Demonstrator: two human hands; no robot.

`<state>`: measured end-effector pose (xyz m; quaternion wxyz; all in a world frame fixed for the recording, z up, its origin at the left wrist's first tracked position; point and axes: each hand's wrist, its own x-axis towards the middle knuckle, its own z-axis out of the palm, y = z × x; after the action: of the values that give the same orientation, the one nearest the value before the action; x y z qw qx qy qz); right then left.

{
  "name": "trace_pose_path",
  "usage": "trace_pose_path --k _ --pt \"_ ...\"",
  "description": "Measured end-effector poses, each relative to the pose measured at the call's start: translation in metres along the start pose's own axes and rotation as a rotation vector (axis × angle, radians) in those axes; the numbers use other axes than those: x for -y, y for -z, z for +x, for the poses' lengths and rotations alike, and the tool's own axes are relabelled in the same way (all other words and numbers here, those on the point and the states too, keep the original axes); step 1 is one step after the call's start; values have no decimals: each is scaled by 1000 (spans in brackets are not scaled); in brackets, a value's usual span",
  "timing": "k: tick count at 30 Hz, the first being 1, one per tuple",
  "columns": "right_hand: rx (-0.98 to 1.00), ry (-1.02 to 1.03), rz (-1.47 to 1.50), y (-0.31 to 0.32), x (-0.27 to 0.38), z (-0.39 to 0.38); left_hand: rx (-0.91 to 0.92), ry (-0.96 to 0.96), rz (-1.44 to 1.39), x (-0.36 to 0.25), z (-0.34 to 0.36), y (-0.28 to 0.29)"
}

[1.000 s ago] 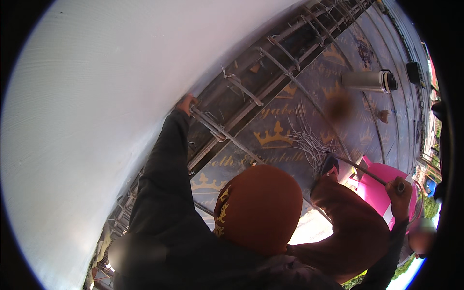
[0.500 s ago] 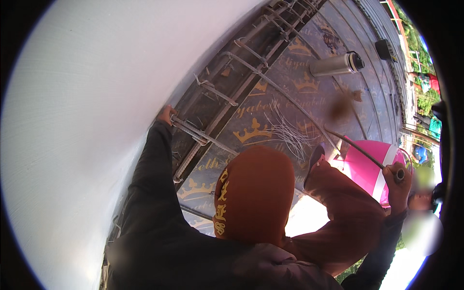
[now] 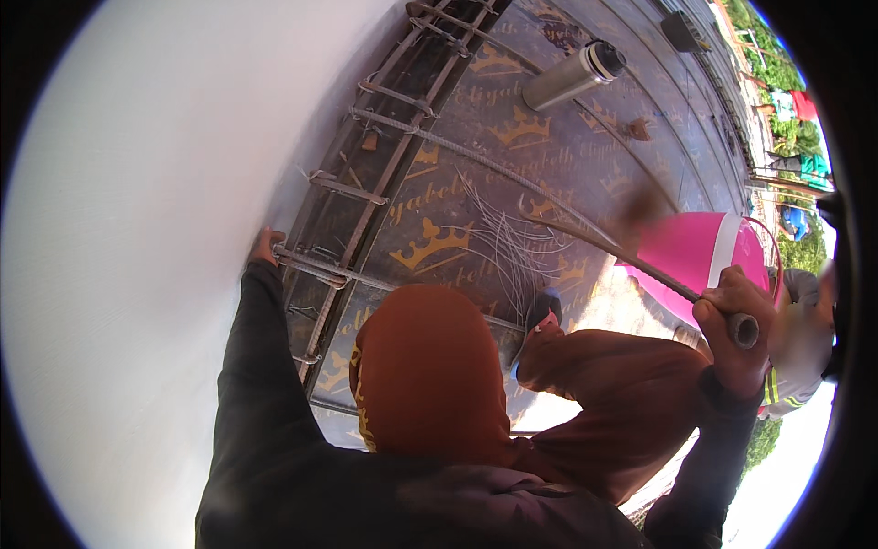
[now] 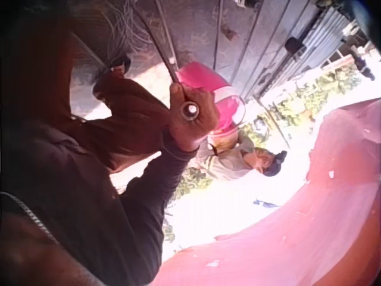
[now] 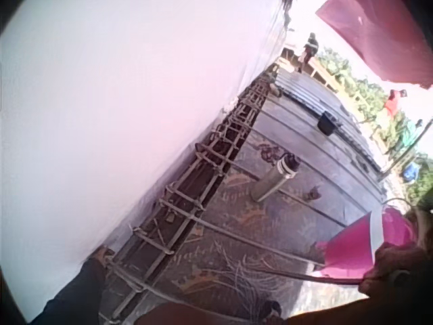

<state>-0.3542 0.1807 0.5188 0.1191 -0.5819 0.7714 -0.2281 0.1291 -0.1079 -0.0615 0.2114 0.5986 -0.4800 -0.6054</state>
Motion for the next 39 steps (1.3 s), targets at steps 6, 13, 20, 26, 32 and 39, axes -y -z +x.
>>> trace_pose_path --k 6,13,20,26,32,39 --pt "-39 -210 -32 5 -26 -20 49 47 -153 -9 -4 -16" --pt "-171 -332 -101 38 -14 -29 65 144 -240 24 26 -15" --pt "-240 -209 -84 55 10 -27 -49 4 -234 39 39 -5" --pt "-141 -191 -126 50 21 -26 31 59 -151 17 22 -15" --pt "-202 -250 -95 62 5 -38 49 -41 -171 38 56 4" --pt "-187 -323 -201 57 -12 -55 90 17 -184 21 42 17"
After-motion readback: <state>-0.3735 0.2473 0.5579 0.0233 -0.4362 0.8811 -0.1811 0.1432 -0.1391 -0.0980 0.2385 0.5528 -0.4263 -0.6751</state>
